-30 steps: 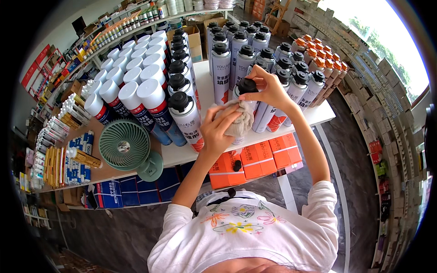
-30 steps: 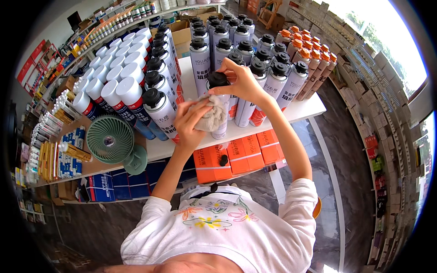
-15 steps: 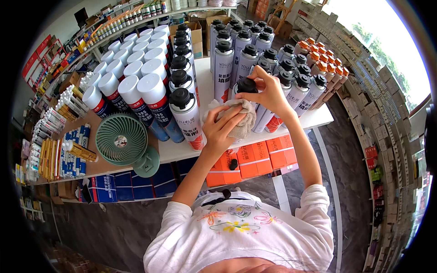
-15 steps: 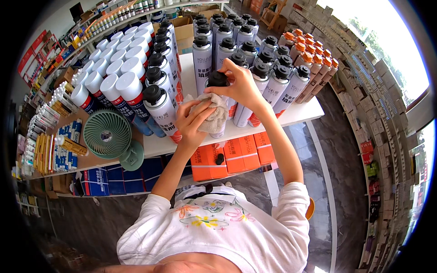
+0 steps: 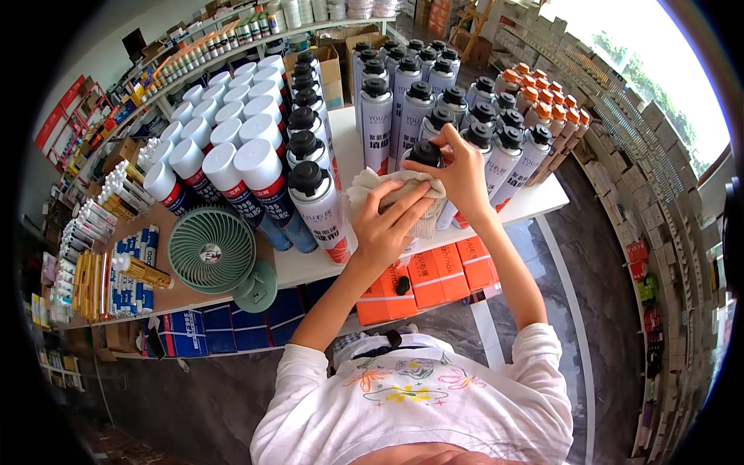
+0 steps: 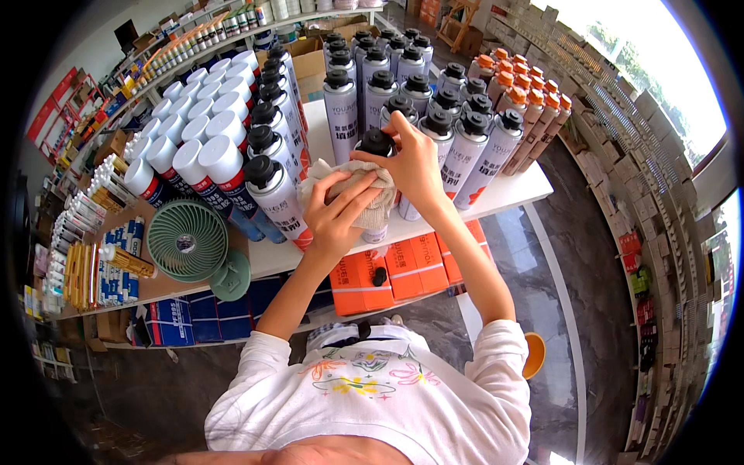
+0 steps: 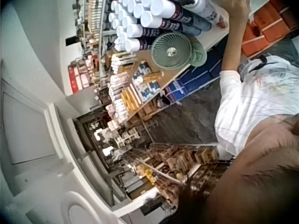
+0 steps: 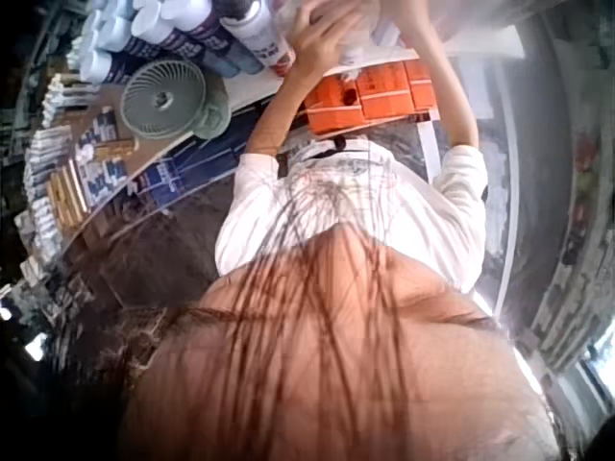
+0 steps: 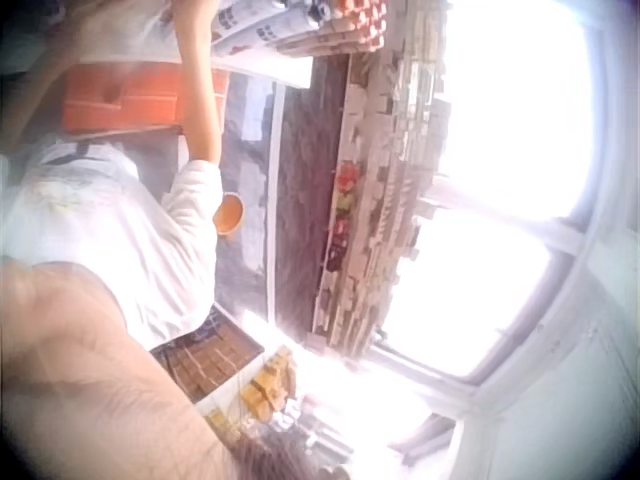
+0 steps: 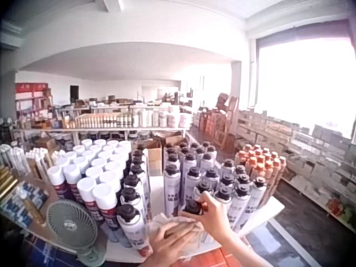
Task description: The person wipes the tops and sides of aerosol cans with a cloth and moves a small fan on a table.
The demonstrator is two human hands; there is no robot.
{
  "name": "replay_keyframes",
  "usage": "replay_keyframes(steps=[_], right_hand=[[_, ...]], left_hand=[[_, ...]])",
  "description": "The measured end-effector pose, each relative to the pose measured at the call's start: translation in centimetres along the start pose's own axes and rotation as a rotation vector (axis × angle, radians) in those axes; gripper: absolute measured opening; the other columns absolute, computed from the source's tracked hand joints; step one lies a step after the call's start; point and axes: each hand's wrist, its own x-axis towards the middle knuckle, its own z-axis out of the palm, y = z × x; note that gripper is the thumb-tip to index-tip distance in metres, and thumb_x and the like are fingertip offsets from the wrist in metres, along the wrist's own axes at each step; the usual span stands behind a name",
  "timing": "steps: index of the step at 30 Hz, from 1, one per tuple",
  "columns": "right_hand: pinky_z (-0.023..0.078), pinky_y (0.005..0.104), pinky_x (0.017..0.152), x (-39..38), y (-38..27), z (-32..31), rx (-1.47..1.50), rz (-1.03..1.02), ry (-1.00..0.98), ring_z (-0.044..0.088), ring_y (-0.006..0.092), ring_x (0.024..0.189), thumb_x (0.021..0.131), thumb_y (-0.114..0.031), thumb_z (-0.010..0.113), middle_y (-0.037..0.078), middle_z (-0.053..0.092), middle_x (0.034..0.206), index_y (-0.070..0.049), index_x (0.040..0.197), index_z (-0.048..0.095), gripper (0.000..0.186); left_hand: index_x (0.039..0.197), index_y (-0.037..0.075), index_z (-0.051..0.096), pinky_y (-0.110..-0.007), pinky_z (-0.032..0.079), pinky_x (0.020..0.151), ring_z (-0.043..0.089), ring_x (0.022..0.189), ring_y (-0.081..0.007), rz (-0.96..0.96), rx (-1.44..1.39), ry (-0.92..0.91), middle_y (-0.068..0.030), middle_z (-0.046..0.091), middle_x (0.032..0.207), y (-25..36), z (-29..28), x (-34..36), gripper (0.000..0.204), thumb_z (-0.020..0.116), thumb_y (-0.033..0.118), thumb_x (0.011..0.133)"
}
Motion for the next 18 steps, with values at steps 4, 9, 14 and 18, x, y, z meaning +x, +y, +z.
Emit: replay_keyframes(steps=[4,9,14,18], right_hand=[[0.051,0.0298,0.058,0.1,0.0,0.5,-0.016,-0.014,0.069,0.057,0.0140,0.059,0.070,-0.023,0.090,0.009,0.064,0.075,-0.001,0.087,0.049,0.050],[0.053,0.0382,0.053,-1.1,-1.7,2.3,-0.312,-0.093,0.160,0.065,0.0289,0.060,0.079,-0.036,0.082,0.013,0.064,0.084,-0.002,0.095,0.048,0.051],[0.052,0.0350,0.046,-1.0,-2.2,1.5,-0.332,-0.065,0.058,0.067,0.0264,0.058,0.081,-0.038,0.078,0.011,0.060,0.087,0.000,0.094,0.046,0.051],[0.054,0.0344,0.051,-1.0,-3.3,0.7,-0.275,-0.089,-0.023,0.070,0.0239,0.063,0.081,-0.035,0.078,0.010,0.062,0.083,-0.001,0.094,0.046,0.048]], left_hand=[[0.109,0.015,0.073,-0.033,0.055,0.082,0.059,0.106,-0.0247,-0.036,0.008,-0.144,0.0061,0.068,0.121,-0.3,0.5,-3.9,0.047,0.074,0.006,0.064],[0.112,0.016,0.072,-0.033,0.056,0.082,0.060,0.105,-0.0241,-0.147,-0.057,-0.255,0.0063,0.068,0.120,-0.7,1.7,-10.5,0.054,0.076,0.005,0.060],[0.109,0.015,0.073,-0.035,0.055,0.081,0.061,0.101,-0.0250,-0.144,-0.052,-0.106,0.0045,0.070,0.117,-0.5,-0.2,-3.9,0.057,0.080,0.003,0.054],[0.107,0.014,0.073,-0.036,0.055,0.080,0.062,0.099,-0.0262,-0.172,-0.100,0.046,0.0032,0.071,0.115,-1.0,-0.5,-2.9,0.056,0.082,0.004,0.053]])
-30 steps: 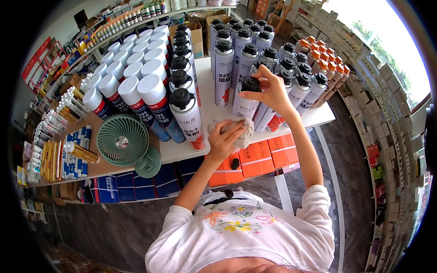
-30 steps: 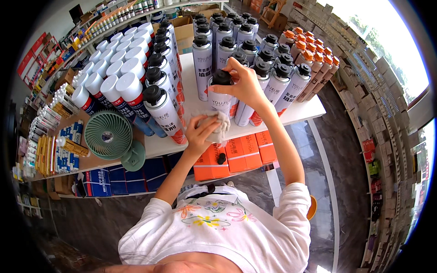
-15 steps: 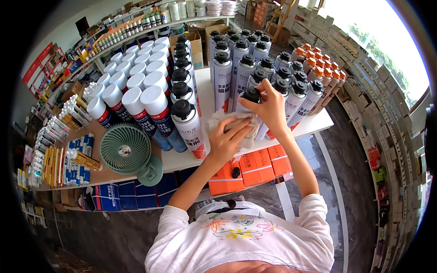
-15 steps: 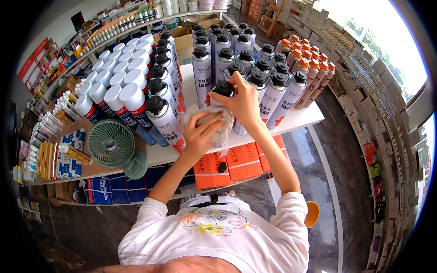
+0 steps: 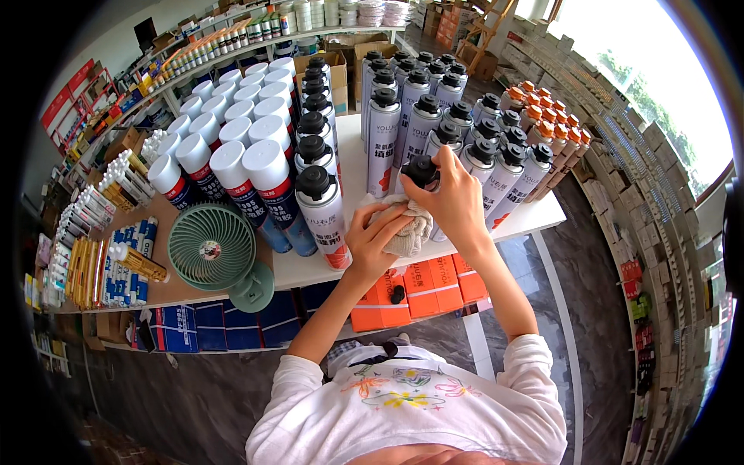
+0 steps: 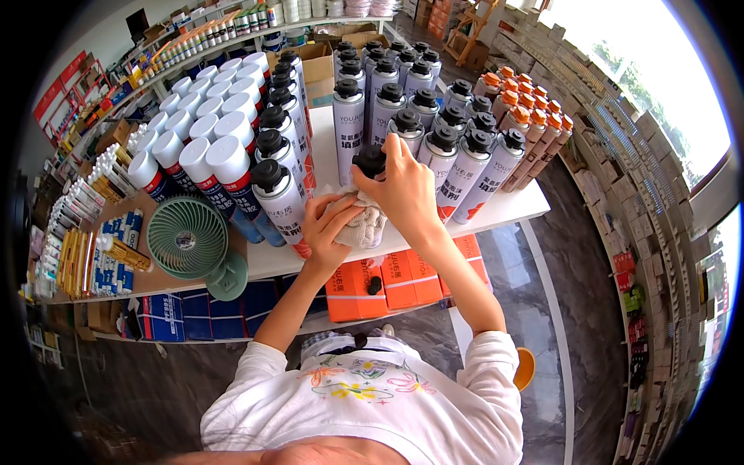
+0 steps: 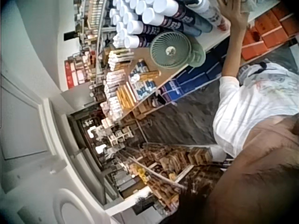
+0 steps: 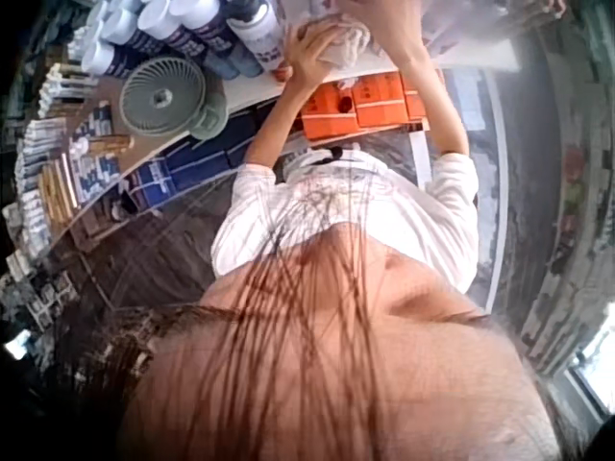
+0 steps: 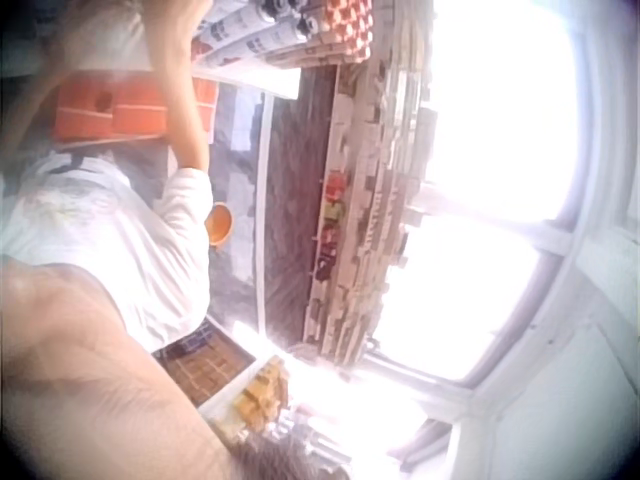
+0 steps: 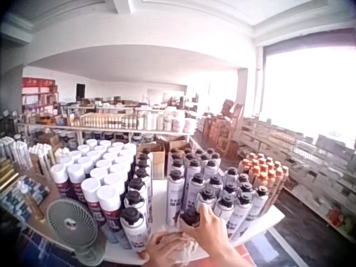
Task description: The person wipes the tops and sides of aerosol cans with a cloth and moves a small fan on a table.
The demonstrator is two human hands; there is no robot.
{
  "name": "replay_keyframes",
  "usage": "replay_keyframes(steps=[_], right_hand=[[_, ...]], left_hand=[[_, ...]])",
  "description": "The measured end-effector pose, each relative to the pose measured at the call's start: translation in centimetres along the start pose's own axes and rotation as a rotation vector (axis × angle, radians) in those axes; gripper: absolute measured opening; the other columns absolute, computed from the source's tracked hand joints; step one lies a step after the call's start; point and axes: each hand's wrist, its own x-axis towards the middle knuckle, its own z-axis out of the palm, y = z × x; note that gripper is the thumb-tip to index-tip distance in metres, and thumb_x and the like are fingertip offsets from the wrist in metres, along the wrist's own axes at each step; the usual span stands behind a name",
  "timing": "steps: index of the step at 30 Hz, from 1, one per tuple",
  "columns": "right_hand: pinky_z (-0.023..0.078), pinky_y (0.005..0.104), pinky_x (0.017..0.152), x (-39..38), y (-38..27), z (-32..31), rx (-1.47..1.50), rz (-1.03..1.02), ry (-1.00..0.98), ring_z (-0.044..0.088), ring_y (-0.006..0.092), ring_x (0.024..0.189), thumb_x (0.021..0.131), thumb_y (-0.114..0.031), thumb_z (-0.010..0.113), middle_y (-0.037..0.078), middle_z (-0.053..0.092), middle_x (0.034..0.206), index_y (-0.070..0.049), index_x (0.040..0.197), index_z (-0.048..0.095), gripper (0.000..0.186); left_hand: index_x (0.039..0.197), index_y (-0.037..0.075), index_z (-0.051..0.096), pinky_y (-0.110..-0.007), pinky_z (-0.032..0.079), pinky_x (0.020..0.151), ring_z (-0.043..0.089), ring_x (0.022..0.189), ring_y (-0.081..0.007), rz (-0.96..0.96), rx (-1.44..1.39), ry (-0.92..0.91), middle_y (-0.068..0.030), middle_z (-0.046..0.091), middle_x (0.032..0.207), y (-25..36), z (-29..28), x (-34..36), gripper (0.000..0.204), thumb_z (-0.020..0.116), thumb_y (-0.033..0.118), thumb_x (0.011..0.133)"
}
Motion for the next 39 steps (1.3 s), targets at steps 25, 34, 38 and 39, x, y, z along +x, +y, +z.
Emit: replay_keyframes(steps=[25,34,38,39], right_hand=[[0.050,0.0381,0.097,5.6,5.8,-3.5,0.344,-0.306,-0.574,0.063,0.0279,0.114,0.084,-0.019,0.076,0.010,0.065,0.129,-0.012,0.129,0.065,0.047],[0.055,0.0355,0.091,6.2,4.5,-4.1,0.238,-0.292,-0.553,0.069,0.0299,0.102,0.079,-0.015,0.079,0.013,0.070,0.118,-0.007,0.118,0.070,0.042],[0.056,0.0350,0.088,6.1,4.5,-3.6,0.255,-0.261,-0.560,0.070,0.0289,0.098,0.075,-0.014,0.082,0.013,0.071,0.114,-0.006,0.115,0.071,0.042],[0.056,0.0354,0.088,6.0,4.5,-3.2,0.266,-0.260,-0.545,0.071,0.0293,0.097,0.074,-0.014,0.082,0.013,0.071,0.114,-0.006,0.114,0.071,0.042]], left_hand=[[0.109,0.010,0.072,-0.034,0.057,0.081,0.061,0.098,-0.0260,-0.090,-0.148,-0.150,-0.0019,0.071,0.114,0.0,-1.3,-3.5,0.054,0.081,0.001,0.056],[0.109,0.016,0.071,-0.035,0.055,0.079,0.062,0.099,-0.0245,0.103,-0.034,-0.014,0.0045,0.071,0.114,-0.5,0.1,3.2,0.058,0.081,0.002,0.053],[0.106,0.017,0.072,-0.035,0.055,0.076,0.062,0.096,-0.0230,0.047,-0.026,-0.131,0.0055,0.072,0.110,-2.2,1.4,-3.5,0.053,0.082,0.004,0.055],[0.106,0.017,0.072,-0.035,0.055,0.076,0.062,0.096,-0.0230,0.053,-0.029,-0.130,0.0055,0.072,0.110,-2.5,1.8,-6.1,0.053,0.082,0.004,0.055]])
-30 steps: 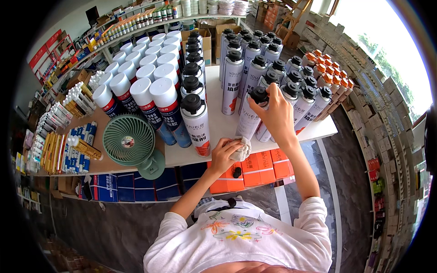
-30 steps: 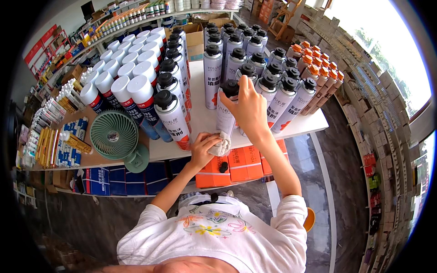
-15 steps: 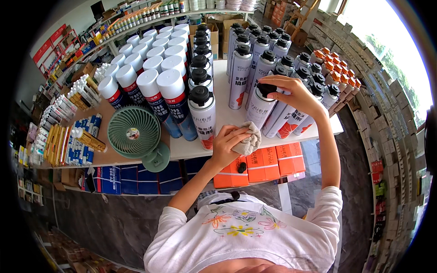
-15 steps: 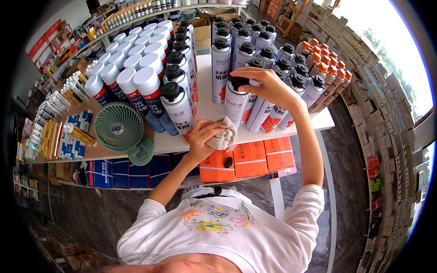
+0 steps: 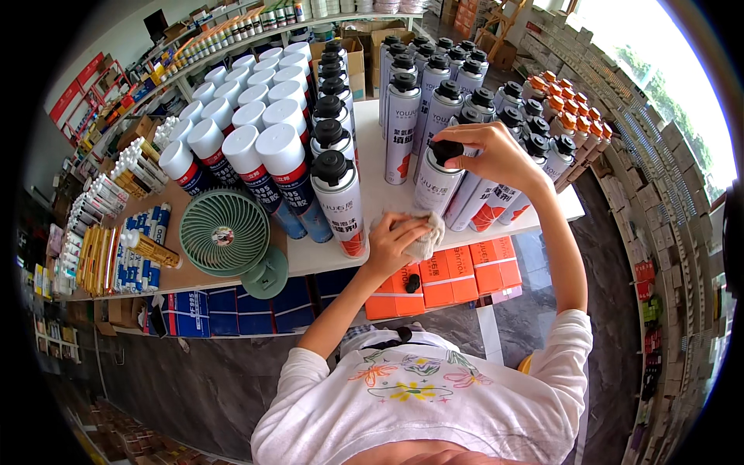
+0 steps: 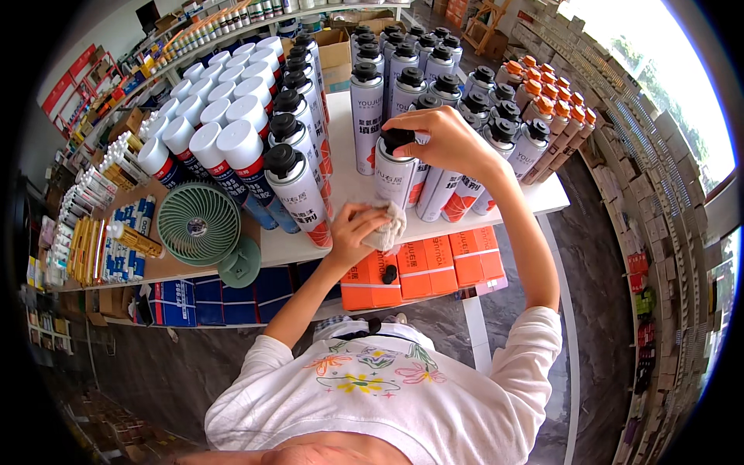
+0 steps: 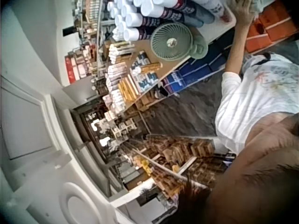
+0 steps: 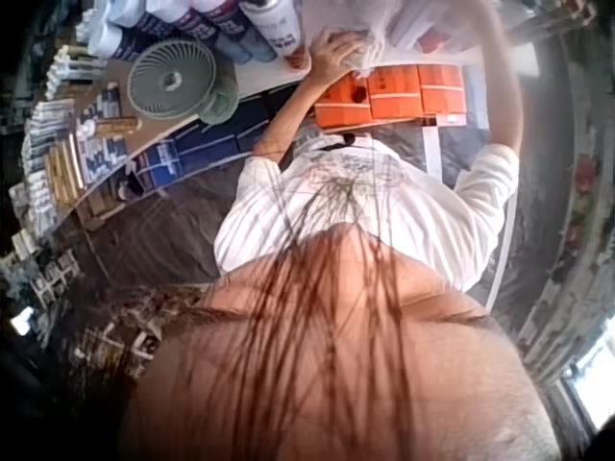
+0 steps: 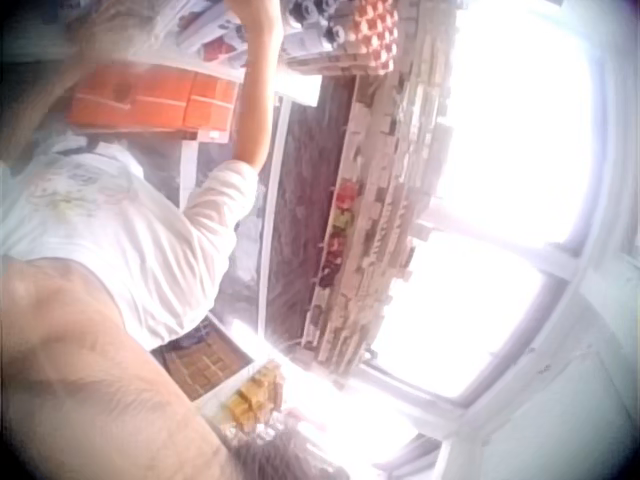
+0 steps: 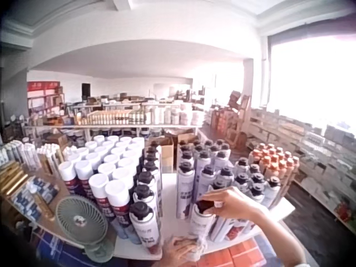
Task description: The person wipes the tops and sides of aerosol cans with a cloth and moves a small fan on a table.
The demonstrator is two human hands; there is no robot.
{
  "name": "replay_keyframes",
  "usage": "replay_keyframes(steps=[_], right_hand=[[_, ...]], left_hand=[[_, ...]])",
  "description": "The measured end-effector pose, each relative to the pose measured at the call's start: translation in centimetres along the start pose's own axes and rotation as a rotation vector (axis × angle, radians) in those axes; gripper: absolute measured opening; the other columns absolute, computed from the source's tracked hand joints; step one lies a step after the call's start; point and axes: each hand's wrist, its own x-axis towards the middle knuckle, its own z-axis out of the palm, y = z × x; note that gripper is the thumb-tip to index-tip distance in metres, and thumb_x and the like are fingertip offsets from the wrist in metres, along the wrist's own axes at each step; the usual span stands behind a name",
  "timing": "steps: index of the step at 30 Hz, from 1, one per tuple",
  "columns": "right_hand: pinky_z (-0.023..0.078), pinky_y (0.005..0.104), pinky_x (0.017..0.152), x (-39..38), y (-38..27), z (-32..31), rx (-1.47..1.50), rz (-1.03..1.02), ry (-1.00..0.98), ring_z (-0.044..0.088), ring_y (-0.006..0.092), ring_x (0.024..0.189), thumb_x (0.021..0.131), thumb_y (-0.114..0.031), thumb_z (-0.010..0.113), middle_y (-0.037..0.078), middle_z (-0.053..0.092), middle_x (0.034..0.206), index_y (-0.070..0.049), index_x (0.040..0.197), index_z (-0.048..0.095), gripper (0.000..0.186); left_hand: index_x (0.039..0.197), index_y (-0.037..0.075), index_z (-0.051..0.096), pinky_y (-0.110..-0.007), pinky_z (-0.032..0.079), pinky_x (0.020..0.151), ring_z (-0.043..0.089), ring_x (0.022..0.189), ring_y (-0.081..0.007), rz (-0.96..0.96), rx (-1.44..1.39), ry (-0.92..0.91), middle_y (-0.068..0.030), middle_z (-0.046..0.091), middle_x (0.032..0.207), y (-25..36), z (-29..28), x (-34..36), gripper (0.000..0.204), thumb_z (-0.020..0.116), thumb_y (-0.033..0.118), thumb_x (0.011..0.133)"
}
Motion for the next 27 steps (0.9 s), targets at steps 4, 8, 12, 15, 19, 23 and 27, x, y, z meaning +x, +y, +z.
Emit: replay_keyframes(steps=[4,8,12,15,19,23,27], right_hand=[[0.057,0.0337,0.082,-0.6,0.1,0.4,-0.046,-0.073,0.054,0.071,0.0257,0.093,0.076,-0.014,0.082,0.010,0.072,0.114,-0.008,0.115,0.071,0.041],[0.056,0.0352,0.081,-0.4,-0.4,0.3,-0.071,-0.075,0.064,0.072,0.0271,0.093,0.076,-0.013,0.081,0.011,0.073,0.110,-0.007,0.113,0.072,0.039],[0.057,0.0343,0.081,-0.8,-0.7,0.5,-0.011,0.030,0.142,0.073,0.0268,0.086,0.074,-0.015,0.082,0.011,0.074,0.098,-0.007,0.109,0.073,0.037],[0.057,0.0340,0.079,-1.5,-0.7,0.7,-0.018,0.084,0.175,0.073,0.0255,0.083,0.075,-0.018,0.082,0.011,0.074,0.097,-0.009,0.110,0.073,0.038],[0.058,0.0331,0.084,-1.1,-2.4,2.1,-0.069,0.178,0.211,0.072,0.0251,0.091,0.077,-0.025,0.082,0.011,0.073,0.109,-0.012,0.114,0.073,0.040],[0.057,0.0333,0.072,-1.2,-2.9,3.5,-0.138,0.253,0.344,0.072,0.0255,0.074,0.073,-0.036,0.082,0.011,0.075,0.088,-0.014,0.106,0.077,0.040],[0.056,0.0343,0.068,-1.6,-2.9,3.6,-0.186,0.300,0.411,0.071,0.0265,0.069,0.075,-0.039,0.080,0.012,0.073,0.081,-0.011,0.103,0.077,0.039]], left_hand=[[0.101,0.015,0.074,-0.034,0.054,0.077,0.061,0.091,-0.0222,-0.120,-0.052,-0.066,0.0037,0.073,0.108,0.6,1.5,-2.5,0.047,0.083,0.007,0.056],[0.102,0.015,0.074,-0.034,0.053,0.077,0.061,0.091,-0.0229,-0.101,0.000,0.131,0.0039,0.072,0.110,1.8,-0.9,4.9,0.046,0.082,0.007,0.057],[0.104,0.016,0.073,-0.034,0.053,0.077,0.060,0.092,-0.0243,0.001,0.022,0.270,0.0037,0.072,0.112,2.9,-1.8,9.0,0.047,0.080,0.007,0.058],[0.103,0.016,0.073,-0.035,0.053,0.077,0.060,0.093,-0.0236,-0.016,0.061,0.093,0.0035,0.073,0.109,2.3,0.6,3.2,0.043,0.081,0.015,0.061],[0.104,0.015,0.073,-0.035,0.053,0.077,0.060,0.094,-0.0236,-0.046,0.085,-0.036,0.0032,0.072,0.112,2.1,0.7,0.2,0.041,0.081,0.016,0.063],[0.108,0.014,0.073,-0.033,0.050,0.078,0.059,0.093,-0.0256,0.003,0.078,0.073,0.0025,0.072,0.115,3.8,-1.9,6.6,0.046,0.077,0.007,0.063],[0.108,0.014,0.073,-0.034,0.051,0.077,0.059,0.094,-0.0257,0.040,0.099,0.062,0.0023,0.071,0.115,3.4,-2.5,8.3,0.047,0.075,0.006,0.062]])
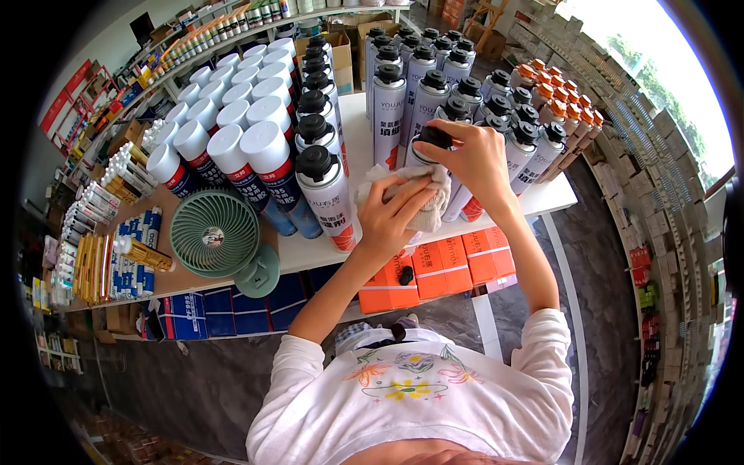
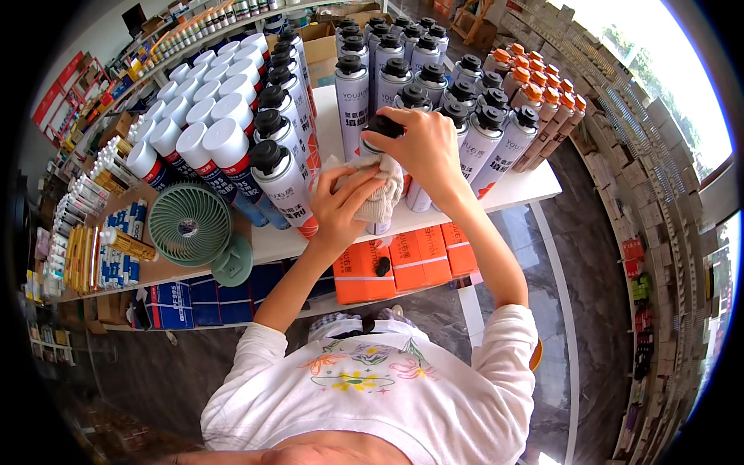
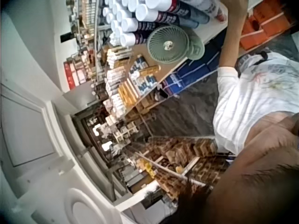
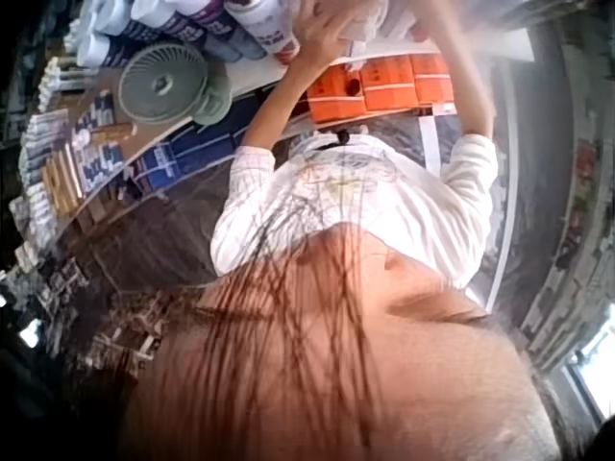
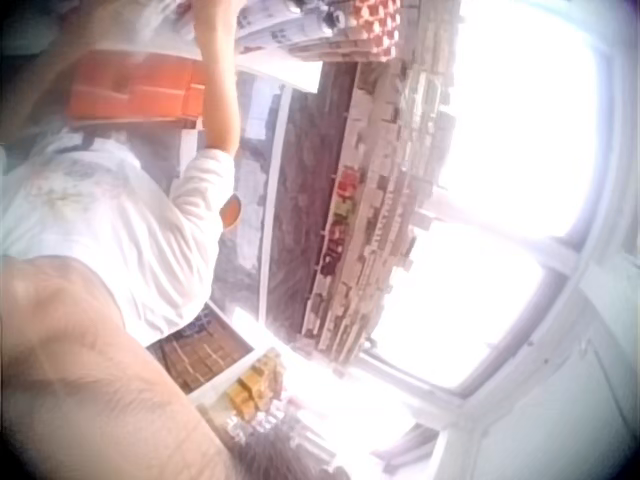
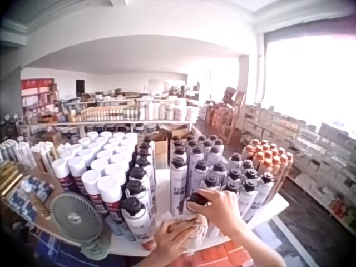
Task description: The person wipes the tops and sides of aerosol cans with a cloth and moves a small fan on a table.
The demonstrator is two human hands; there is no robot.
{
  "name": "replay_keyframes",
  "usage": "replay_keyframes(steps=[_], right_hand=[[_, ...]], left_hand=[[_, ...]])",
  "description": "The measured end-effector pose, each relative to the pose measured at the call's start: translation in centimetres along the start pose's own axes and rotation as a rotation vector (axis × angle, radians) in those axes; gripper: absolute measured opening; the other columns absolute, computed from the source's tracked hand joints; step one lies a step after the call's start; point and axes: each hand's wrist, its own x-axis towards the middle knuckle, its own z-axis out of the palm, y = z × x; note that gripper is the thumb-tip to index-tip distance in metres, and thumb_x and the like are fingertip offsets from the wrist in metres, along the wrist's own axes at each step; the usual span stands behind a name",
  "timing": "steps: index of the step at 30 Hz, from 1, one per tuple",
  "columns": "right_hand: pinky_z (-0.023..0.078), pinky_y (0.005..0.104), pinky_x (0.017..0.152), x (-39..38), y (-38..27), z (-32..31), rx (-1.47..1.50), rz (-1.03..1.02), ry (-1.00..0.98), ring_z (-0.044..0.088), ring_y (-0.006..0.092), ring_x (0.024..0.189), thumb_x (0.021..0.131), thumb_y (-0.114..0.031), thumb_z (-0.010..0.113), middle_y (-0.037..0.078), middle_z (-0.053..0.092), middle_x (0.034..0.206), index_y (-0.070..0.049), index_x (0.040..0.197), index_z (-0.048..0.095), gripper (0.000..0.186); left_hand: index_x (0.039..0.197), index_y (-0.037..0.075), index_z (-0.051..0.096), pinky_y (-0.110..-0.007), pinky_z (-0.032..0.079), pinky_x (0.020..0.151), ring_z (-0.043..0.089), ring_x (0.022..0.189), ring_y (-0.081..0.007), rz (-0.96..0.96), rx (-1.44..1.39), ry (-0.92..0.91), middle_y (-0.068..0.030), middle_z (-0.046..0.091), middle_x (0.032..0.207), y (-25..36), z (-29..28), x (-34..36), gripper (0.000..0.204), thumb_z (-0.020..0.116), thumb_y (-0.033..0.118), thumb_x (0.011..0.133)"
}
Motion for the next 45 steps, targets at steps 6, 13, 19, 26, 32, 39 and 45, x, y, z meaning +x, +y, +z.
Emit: replay_keyframes(steps=[6,13,19,26,32,39,45], right_hand=[[0.054,0.0366,0.062,-1.5,-0.2,0.4,-0.134,-0.087,0.131,0.069,0.0289,0.066,0.079,-0.040,0.078,0.011,0.072,0.078,-0.005,0.098,0.074,0.040],[0.053,0.0363,0.056,-1.0,-0.9,1.7,-0.287,-0.116,0.147,0.068,0.0271,0.063,0.083,-0.038,0.075,0.012,0.068,0.069,-0.004,0.092,0.071,0.035],[0.053,0.0367,0.061,-1.1,-0.9,1.7,-0.253,-0.039,0.160,0.069,0.0273,0.066,0.083,-0.039,0.074,0.013,0.070,0.073,-0.005,0.095,0.072,0.036],[0.050,0.0347,0.050,-1.2,-2.0,2.3,-0.455,-0.035,0.208,0.067,0.0261,0.058,0.083,-0.042,0.073,0.011,0.066,0.066,-0.005,0.078,0.065,0.038],[0.054,0.0395,0.065,-0.5,-2.8,-1.3,-0.217,-0.005,0.001,0.069,0.0310,0.071,0.081,-0.041,0.076,0.016,0.070,0.078,-0.002,0.092,0.071,0.041],[0.050,0.0412,0.101,2.4,3.4,-2.7,0.081,-0.379,-0.266,0.062,0.0293,0.117,0.086,-0.040,0.072,0.013,0.061,0.134,-0.013,0.134,0.060,0.056],[0.051,0.0386,0.103,3.2,3.7,-2.8,0.313,-0.255,-0.611,0.060,0.0220,0.119,0.083,-0.014,0.075,0.006,0.062,0.131,-0.018,0.134,0.061,0.053]], left_hand=[[0.108,0.014,0.071,-0.031,0.057,0.077,0.061,0.099,-0.0225,-0.033,0.005,-0.204,0.0053,0.069,0.115,-1.0,2.4,-11.1,0.047,0.079,0.010,0.062],[0.108,0.012,0.071,-0.032,0.055,0.076,0.061,0.101,-0.0249,0.022,0.010,-0.062,0.0037,0.069,0.118,-1.1,0.3,-3.6,0.046,0.076,0.007,0.062],[0.111,0.017,0.070,-0.033,0.054,0.077,0.060,0.100,-0.0250,0.000,0.016,0.031,0.0058,0.068,0.118,-0.7,1.4,-3.6,0.049,0.076,0.009,0.063],[0.109,0.016,0.068,-0.035,0.055,0.080,0.059,0.101,-0.0259,-0.062,0.009,-0.103,0.0057,0.066,0.117,-1.0,2.8,-9.8,0.057,0.082,0.012,0.054],[0.110,0.013,0.068,-0.037,0.055,0.081,0.058,0.102,-0.0270,-0.094,-0.050,-0.155,0.0039,0.066,0.119,-1.2,1.9,-9.2,0.062,0.083,0.007,0.050],[0.107,0.012,0.069,-0.037,0.054,0.080,0.059,0.099,-0.0258,-0.074,-0.124,-0.099,0.0032,0.068,0.114,-0.2,1.6,-8.1,0.053,0.082,0.007,0.056],[0.106,0.013,0.070,-0.036,0.054,0.080,0.060,0.097,-0.0255,-0.130,-0.142,-0.060,0.0037,0.069,0.115,-0.1,1.9,-7.8,0.049,0.080,0.006,0.058]])
